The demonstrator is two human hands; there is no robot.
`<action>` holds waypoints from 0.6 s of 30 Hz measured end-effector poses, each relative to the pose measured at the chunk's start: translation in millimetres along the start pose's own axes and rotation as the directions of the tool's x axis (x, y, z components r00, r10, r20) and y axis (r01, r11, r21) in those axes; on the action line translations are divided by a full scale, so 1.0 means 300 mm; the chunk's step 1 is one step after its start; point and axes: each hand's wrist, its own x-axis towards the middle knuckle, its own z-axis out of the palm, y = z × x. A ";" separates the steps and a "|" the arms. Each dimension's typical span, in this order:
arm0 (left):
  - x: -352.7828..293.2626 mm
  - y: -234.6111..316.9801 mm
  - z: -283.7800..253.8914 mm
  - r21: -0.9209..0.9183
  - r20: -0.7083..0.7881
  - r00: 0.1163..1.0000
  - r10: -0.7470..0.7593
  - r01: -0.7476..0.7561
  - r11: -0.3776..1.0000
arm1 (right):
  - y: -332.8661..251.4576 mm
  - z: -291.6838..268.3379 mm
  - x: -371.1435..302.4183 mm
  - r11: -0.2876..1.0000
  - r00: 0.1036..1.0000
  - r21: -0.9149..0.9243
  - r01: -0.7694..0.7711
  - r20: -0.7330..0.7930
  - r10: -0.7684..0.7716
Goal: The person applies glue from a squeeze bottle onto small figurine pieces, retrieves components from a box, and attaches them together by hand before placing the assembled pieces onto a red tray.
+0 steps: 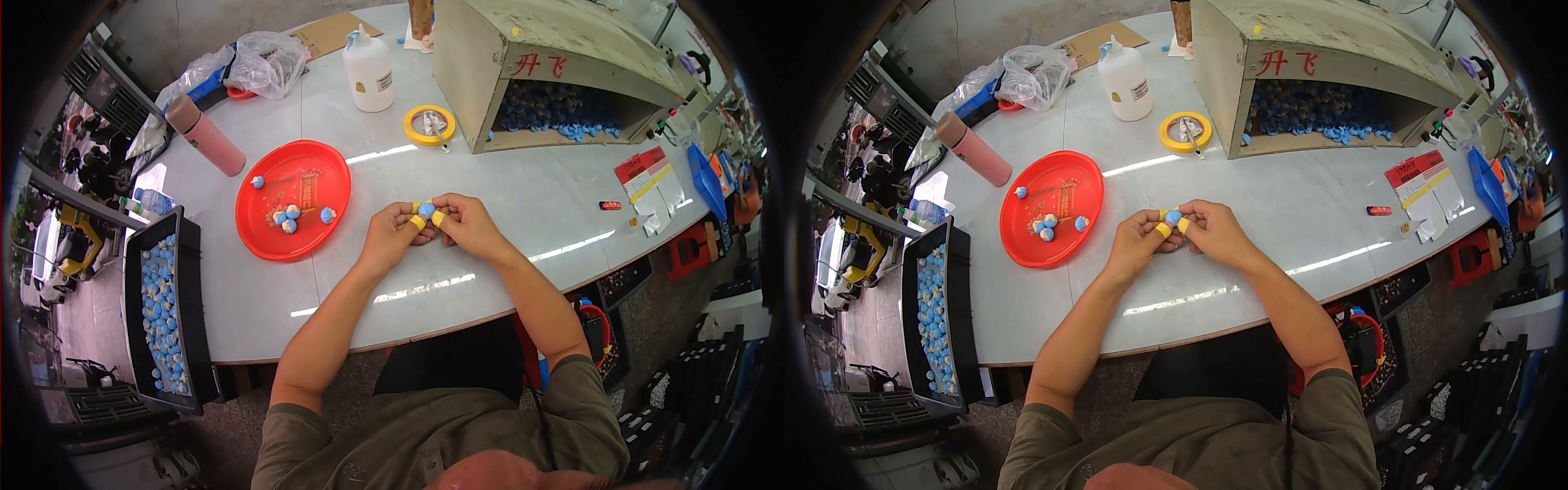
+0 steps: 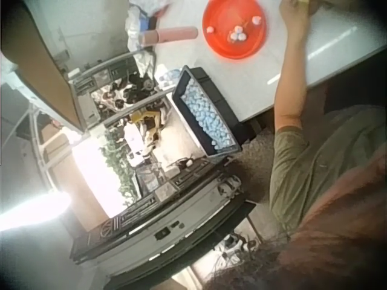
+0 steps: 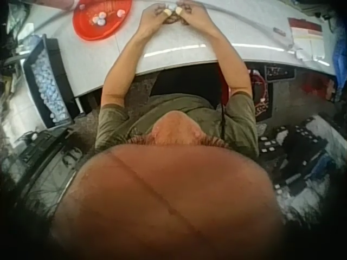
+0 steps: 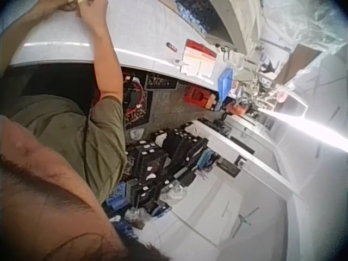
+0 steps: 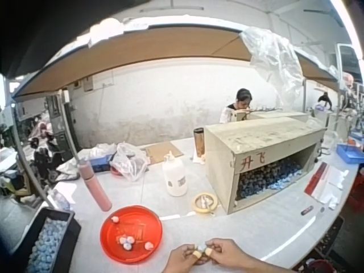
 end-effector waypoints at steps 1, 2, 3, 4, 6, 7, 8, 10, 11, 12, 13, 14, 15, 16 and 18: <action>-0.001 0.001 0.000 0.000 0.001 1.000 0.000 0.000 1.000 | -0.002 0.000 -0.001 1.000 1.000 0.008 -0.002 0.008 0.001; -0.002 0.003 -0.002 -0.013 0.014 1.000 0.002 -0.002 1.000 | -0.003 -0.002 -0.002 1.000 1.000 0.008 -0.001 0.008 0.001; -0.002 0.005 -0.004 -0.026 0.027 1.000 0.005 -0.005 1.000 | -0.005 -0.005 -0.003 1.000 1.000 0.012 0.009 0.018 -0.009; -0.002 0.006 -0.007 -0.026 0.028 1.000 0.005 -0.005 1.000 | -0.005 -0.007 -0.003 1.000 0.999 0.017 0.020 0.028 -0.020; -0.001 0.008 -0.011 -0.078 0.058 0.998 -0.031 0.036 0.996 | 0.002 -0.011 -0.002 1.000 0.999 0.019 0.023 0.031 -0.023; -0.001 0.009 -0.011 -0.078 0.058 0.998 -0.031 0.036 0.996 | 0.004 -0.012 -0.001 0.999 0.999 0.022 0.026 0.035 -0.026; -0.003 0.013 -0.010 -0.077 0.059 0.997 -0.044 0.049 0.996 | 0.002 -0.011 -0.002 0.999 0.999 0.022 0.026 0.035 -0.026; -0.006 0.015 -0.010 -0.076 0.059 0.997 -0.058 0.062 0.995 | -0.003 -0.010 -0.004 0.996 0.999 0.083 0.013 0.042 -0.016; -0.006 0.014 -0.007 -0.085 0.063 0.996 -0.063 0.069 0.994 | -0.001 -0.010 -0.004 0.997 0.999 0.082 0.012 0.042 -0.016; -0.006 0.013 -0.004 -0.094 0.068 0.995 -0.069 0.075 0.993 | 0.004 -0.009 -0.004 0.999 0.999 0.043 0.028 0.021 -0.029; -0.006 0.011 0.000 -0.095 0.069 0.995 -0.069 0.075 0.993 | 0.006 -0.008 -0.004 0.999 0.999 0.002 0.042 0.001 -0.042; -0.006 0.010 0.002 -0.096 0.068 0.995 -0.071 0.077 0.992 | 0.004 -0.006 -0.005 0.999 0.999 0.002 0.042 0.001 -0.042; -0.007 0.009 0.003 -0.098 0.068 0.995 -0.073 0.079 0.992 | 0.001 -0.004 -0.007 0.999 0.999 -0.017 0.042 -0.009 -0.042; -0.006 0.004 0.002 -0.098 0.067 0.995 -0.073 0.079 0.992 | -0.004 -0.001 -0.008 0.998 0.999 -0.036 0.042 -0.019 -0.043; -0.004 -0.005 -0.003 -0.090 0.049 0.997 -0.057 0.061 0.994 | -0.016 0.011 -0.013 0.998 0.999 -0.036 0.042 -0.030 -0.044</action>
